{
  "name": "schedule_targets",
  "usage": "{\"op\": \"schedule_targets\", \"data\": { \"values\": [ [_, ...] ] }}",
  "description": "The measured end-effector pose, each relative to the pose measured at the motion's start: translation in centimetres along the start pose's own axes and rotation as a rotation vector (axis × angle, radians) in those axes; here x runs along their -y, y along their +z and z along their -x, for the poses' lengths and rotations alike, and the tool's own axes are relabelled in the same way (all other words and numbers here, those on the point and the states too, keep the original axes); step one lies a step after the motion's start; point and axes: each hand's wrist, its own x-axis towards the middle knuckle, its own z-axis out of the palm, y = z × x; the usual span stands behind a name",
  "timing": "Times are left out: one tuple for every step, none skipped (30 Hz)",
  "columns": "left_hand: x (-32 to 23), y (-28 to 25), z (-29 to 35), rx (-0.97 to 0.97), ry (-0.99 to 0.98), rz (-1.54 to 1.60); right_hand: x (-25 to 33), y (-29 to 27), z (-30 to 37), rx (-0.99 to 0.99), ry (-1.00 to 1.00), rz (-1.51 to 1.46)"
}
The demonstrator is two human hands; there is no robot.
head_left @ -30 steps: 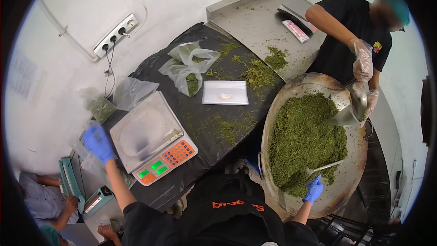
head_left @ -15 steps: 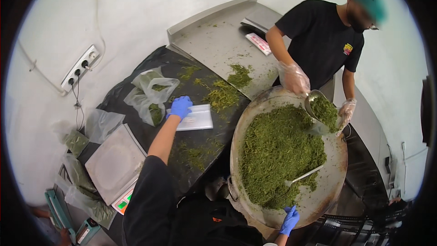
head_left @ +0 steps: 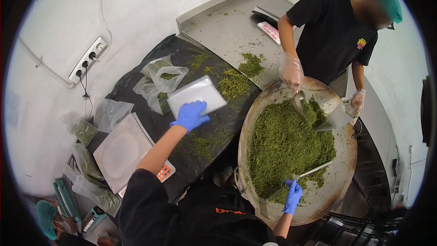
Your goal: The person scoops green leafy herbs from a large metal bowl into clear plastic bags using a metal scoop. They place the filled bags onto a digital scale to weigh them, then move the weighed bags to a nearby table. The process is repeated continuously throughout the clip.
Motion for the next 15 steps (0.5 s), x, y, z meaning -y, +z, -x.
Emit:
{"op": "schedule_targets", "data": {
  "values": [
    [0.0, 1.3, 0.2, 0.072, 0.026, 0.063, -0.1, 0.2, 0.1, 0.015, -0.006, -0.014],
    [0.1, 2.3, 0.1, 0.127, -0.079, 0.145, -0.3, 0.4, 0.1, 0.028, -0.011, -0.029],
    [1.0, 4.5, -0.4, -0.005, -0.169, 0.150, -0.4, 0.6, 0.2, 0.040, -0.015, -0.044],
    [2.7, 7.7, -0.7, -0.135, -0.265, 0.153, -0.5, 0.6, 0.4, 0.049, 0.002, -0.030],
    [4.3, 10.9, -0.5, -0.259, -0.369, 0.159, -0.3, 0.6, 0.6, 0.070, -0.001, -0.026],
    [4.9, 13.3, -0.5, -0.475, -0.382, 0.036, 0.0, 0.5, 0.8, 0.077, -0.005, -0.027],
    [5.2, 13.7, -0.7, -0.412, -0.387, 0.029, 0.1, 0.4, 1.0, 0.081, -0.010, -0.031],
    [5.6, 14.1, -1.0, -0.349, -0.393, 0.020, -0.1, 0.2, 1.2, 0.068, -0.002, -0.037],
    [5.6, 13.7, -1.2, -0.286, -0.401, 0.011, -0.2, 0.1, 1.3, 0.057, 0.004, -0.043],
    [5.4, 13.5, -1.5, -0.341, -0.383, -0.011, -0.3, 0.0, 1.5, 0.049, 0.010, -0.048],
    [5.4, 13.2, -1.4, -0.370, -0.325, -0.040, -0.3, -0.1, 1.6, 0.045, 0.016, -0.051],
    [5.1, 12.4, -1.6, -0.405, -0.263, -0.067, 0.1, -0.1, 1.4, 0.036, 0.018, -0.056],
    [4.8, 11.7, -1.6, -0.439, -0.203, -0.094, 0.6, 0.0, 1.2, 0.029, 0.020, -0.059],
    [4.0, 10.3, -1.5, -0.554, -0.123, -0.078, 2.4, 0.6, 0.9, 0.019, -0.067, -0.033],
    [2.9, 8.8, -0.6, -0.660, -0.043, -0.063, 5.4, 1.7, 0.6, 0.013, -0.147, -0.005]
  ]
}}
